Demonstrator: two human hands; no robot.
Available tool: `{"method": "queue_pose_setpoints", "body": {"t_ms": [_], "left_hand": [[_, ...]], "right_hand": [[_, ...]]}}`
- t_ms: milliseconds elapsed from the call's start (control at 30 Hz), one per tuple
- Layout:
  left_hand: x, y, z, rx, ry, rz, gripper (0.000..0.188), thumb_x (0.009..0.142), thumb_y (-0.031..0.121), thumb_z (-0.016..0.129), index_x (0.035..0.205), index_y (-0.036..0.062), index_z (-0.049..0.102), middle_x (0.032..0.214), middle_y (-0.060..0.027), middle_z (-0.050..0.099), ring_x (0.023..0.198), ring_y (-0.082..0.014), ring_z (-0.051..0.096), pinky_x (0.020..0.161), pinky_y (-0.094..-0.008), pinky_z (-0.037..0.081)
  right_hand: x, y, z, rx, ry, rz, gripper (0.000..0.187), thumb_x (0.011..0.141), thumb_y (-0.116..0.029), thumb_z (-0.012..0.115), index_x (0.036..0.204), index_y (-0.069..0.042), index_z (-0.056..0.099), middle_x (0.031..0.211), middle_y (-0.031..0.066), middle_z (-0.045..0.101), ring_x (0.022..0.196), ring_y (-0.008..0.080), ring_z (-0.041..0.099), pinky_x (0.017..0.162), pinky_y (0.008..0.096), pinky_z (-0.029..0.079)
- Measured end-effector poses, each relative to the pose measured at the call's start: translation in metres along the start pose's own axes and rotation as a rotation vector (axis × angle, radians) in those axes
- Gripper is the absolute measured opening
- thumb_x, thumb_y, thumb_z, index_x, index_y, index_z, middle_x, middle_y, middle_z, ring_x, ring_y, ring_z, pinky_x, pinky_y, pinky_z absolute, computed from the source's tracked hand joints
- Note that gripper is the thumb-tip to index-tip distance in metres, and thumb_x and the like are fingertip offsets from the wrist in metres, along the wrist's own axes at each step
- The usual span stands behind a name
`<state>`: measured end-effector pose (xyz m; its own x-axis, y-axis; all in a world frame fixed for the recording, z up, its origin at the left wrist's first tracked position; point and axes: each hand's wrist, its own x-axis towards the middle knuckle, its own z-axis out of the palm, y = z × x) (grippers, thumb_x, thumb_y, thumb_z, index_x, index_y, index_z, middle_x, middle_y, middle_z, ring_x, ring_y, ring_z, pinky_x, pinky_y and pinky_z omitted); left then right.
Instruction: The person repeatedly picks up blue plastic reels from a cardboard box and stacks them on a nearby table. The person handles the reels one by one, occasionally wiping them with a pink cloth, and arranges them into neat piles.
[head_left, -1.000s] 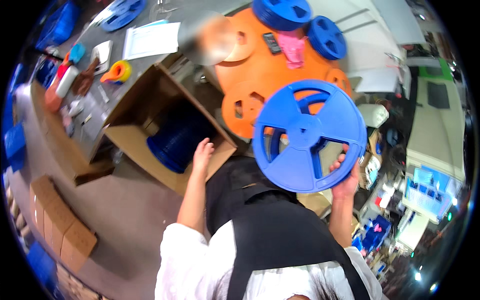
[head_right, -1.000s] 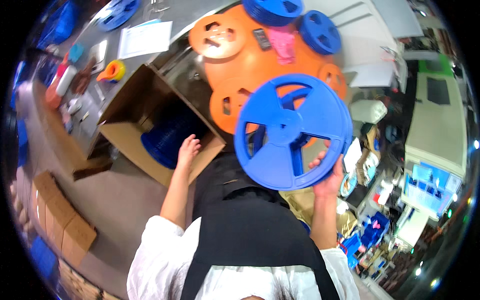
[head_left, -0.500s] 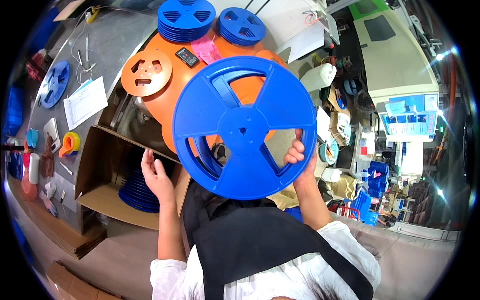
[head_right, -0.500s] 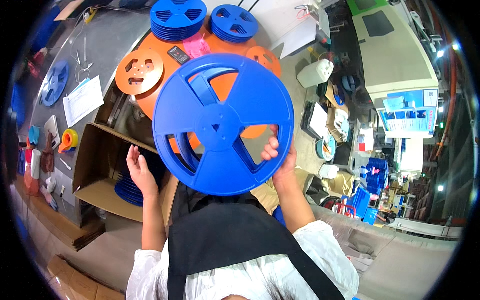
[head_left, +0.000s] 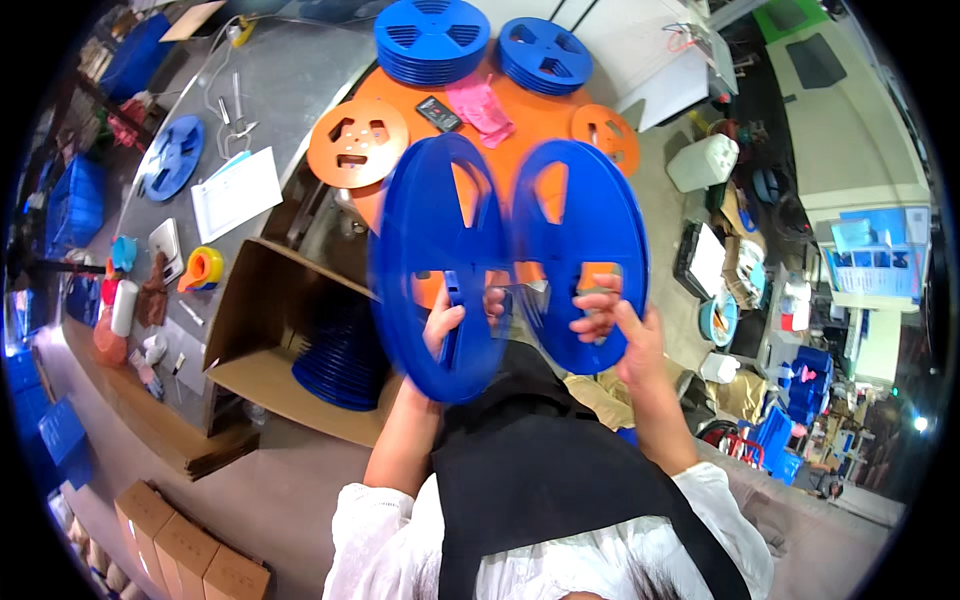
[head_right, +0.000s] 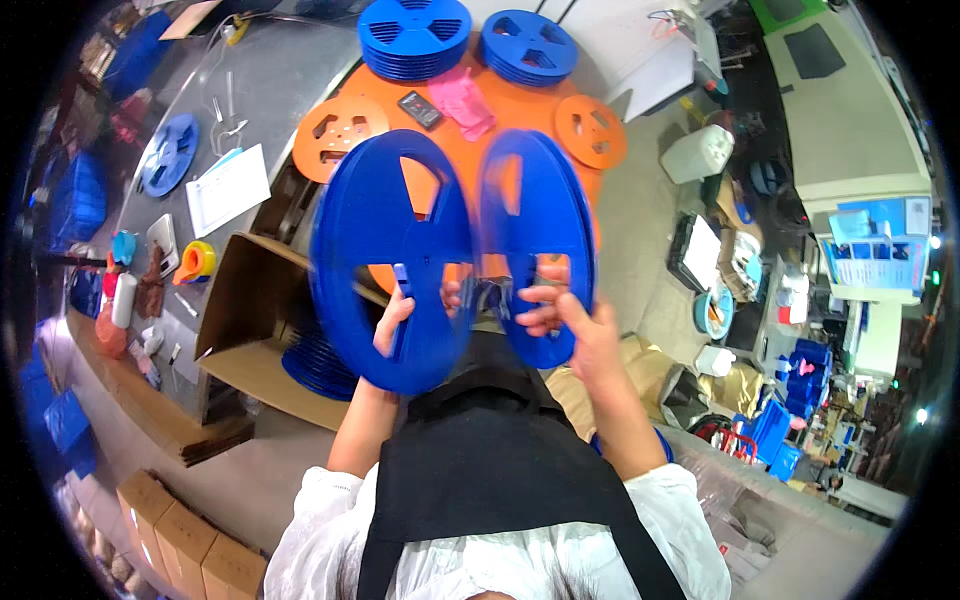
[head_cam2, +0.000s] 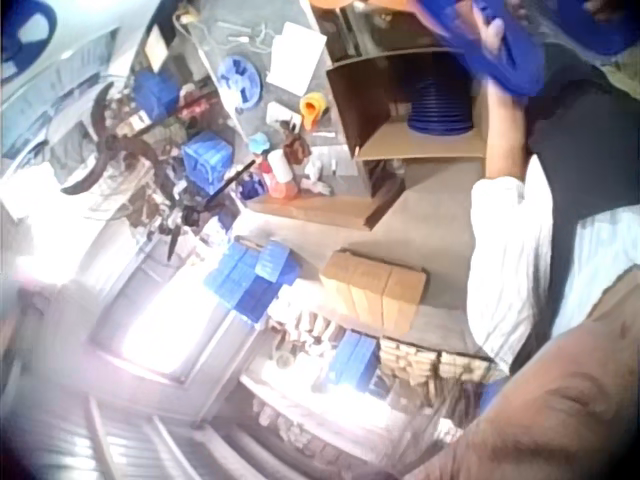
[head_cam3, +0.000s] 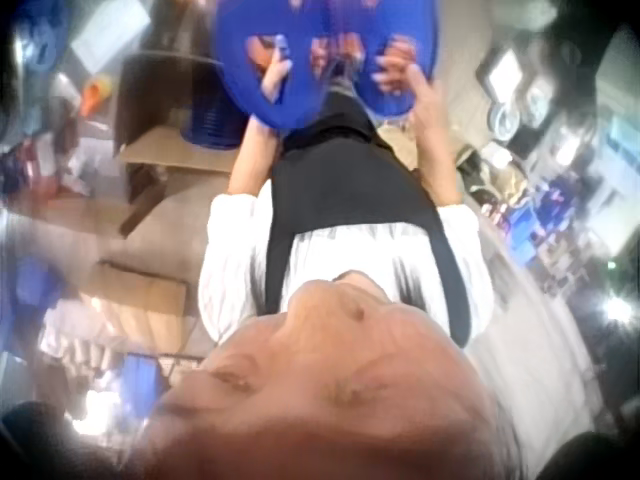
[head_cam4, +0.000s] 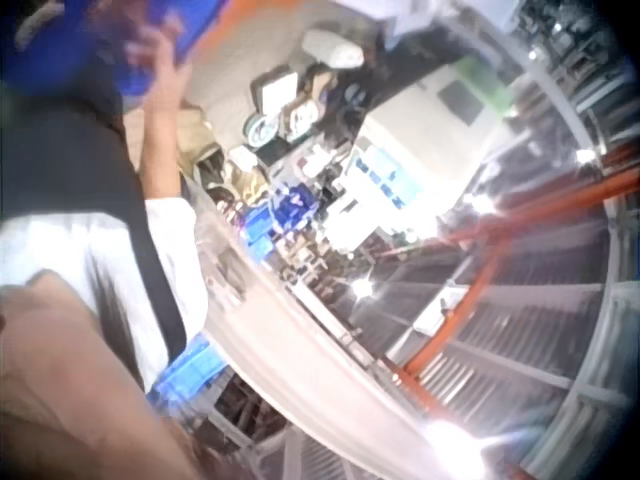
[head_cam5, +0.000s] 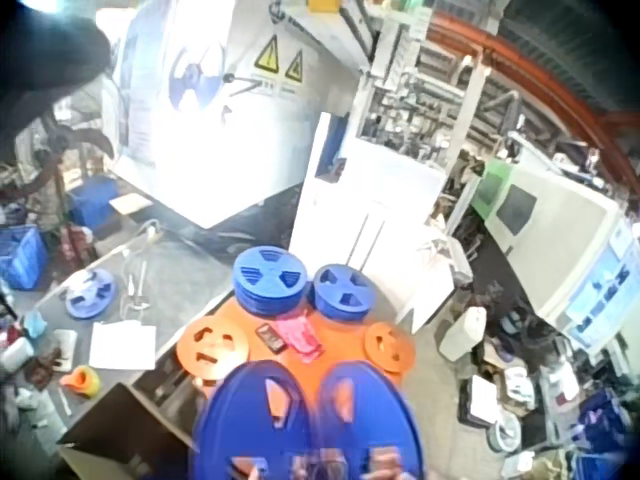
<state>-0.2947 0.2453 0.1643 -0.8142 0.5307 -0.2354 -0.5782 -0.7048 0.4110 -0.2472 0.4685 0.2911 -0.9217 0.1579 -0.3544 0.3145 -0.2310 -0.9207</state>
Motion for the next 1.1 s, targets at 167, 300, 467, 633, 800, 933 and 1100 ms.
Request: {"method": "queue_pose_setpoints", "body": {"t_ms": [167, 300, 467, 633, 800, 933, 1100], "left_hand": [[-0.02, 0.003, 0.005, -0.578, -0.216, -0.222, 0.069, 0.085, 0.043, 0.052, 0.138, 0.0013, 0.036, 0.123, -0.0248, 0.053, 0.102, -0.0332, 0.057, 0.092, -0.043, 0.048], [-0.017, -0.003, 0.007, -0.623, -0.286, -0.204, 0.069, 0.086, 0.048, 0.052, 0.138, 0.0048, 0.038, 0.12, -0.025, 0.054, 0.097, -0.0325, 0.058, 0.09, -0.0452, 0.048], [-0.008, 0.005, 0.021, -0.678, -0.362, -0.203, 0.07, 0.087, 0.049, 0.05, 0.138, 0.0022, 0.037, 0.118, -0.0242, 0.054, 0.097, -0.0322, 0.058, 0.092, -0.0446, 0.047], [0.001, 0.016, 0.028, -0.748, -0.303, -0.194, 0.068, 0.091, 0.047, 0.046, 0.138, -0.0012, 0.037, 0.122, -0.023, 0.053, 0.099, -0.0316, 0.059, 0.094, -0.045, 0.047], [0.006, 0.026, 0.029, -0.791, -0.288, -0.15, 0.067, 0.091, 0.047, 0.045, 0.137, -0.0013, 0.038, 0.123, -0.0221, 0.053, 0.1, -0.031, 0.059, 0.095, -0.0445, 0.046], [0.006, 0.028, 0.026, -0.772, -0.286, -0.137, 0.068, 0.09, 0.048, 0.048, 0.136, -0.0014, 0.039, 0.123, -0.0214, 0.054, 0.1, -0.0303, 0.059, 0.095, -0.0454, 0.046], [0.0, 0.036, -0.003, -0.669, -0.221, -0.019, 0.076, 0.083, 0.044, 0.059, 0.138, -0.0004, 0.033, 0.12, -0.0178, 0.056, 0.102, -0.0286, 0.058, 0.096, -0.0475, 0.042]], "right_hand": [[-0.002, 0.021, -0.035, -0.175, 0.224, 0.078, 0.043, 0.088, -0.027, 0.064, 0.118, -0.001, 0.049, 0.089, 0.0123, 0.066, 0.064, 0.0177, 0.065, 0.054, 0.0265, 0.051], [-0.007, 0.036, -0.06, -0.136, 0.269, 0.13, 0.055, 0.097, -0.051, 0.039, 0.118, -0.001, 0.05, 0.087, 0.0133, 0.064, 0.062, 0.0176, 0.063, 0.053, 0.0266, 0.05], [-0.009, 0.03, -0.072, -0.116, 0.421, 0.195, 0.06, 0.097, -0.054, 0.035, 0.123, -0.002, 0.051, 0.086, 0.0088, 0.061, 0.069, 0.0165, 0.063, 0.059, 0.028, 0.051], [-0.008, 0.021, -0.08, 0.046, 0.514, 0.112, 0.056, 0.098, -0.051, 0.034, 0.128, -0.007, 0.051, 0.08, 0.0048, 0.058, 0.067, 0.0155, 0.058, 0.06, 0.0296, 0.049], [-0.006, 0.013, -0.076, 0.192, 0.514, 0.057, 0.056, 0.099, -0.053, 0.029, 0.128, -0.011, 0.051, 0.071, -0.0007, 0.055, 0.063, 0.0112, 0.053, 0.058, 0.0261, 0.045], [-0.003, 0.008, -0.074, 0.253, 0.546, 0.027, 0.056, 0.099, -0.05, 0.031, 0.131, -0.007, 0.048, 0.068, -0.0036, 0.05, 0.059, 0.008, 0.047, 0.054, 0.0232, 0.04], [-0.003, 0.006, -0.087, 0.374, 0.558, -0.037, 0.057, 0.097, -0.052, 0.036, 0.127, -0.005, 0.05, 0.065, -0.0026, 0.047, 0.054, 0.0111, 0.043, 0.052, 0.0256, 0.036]]}}
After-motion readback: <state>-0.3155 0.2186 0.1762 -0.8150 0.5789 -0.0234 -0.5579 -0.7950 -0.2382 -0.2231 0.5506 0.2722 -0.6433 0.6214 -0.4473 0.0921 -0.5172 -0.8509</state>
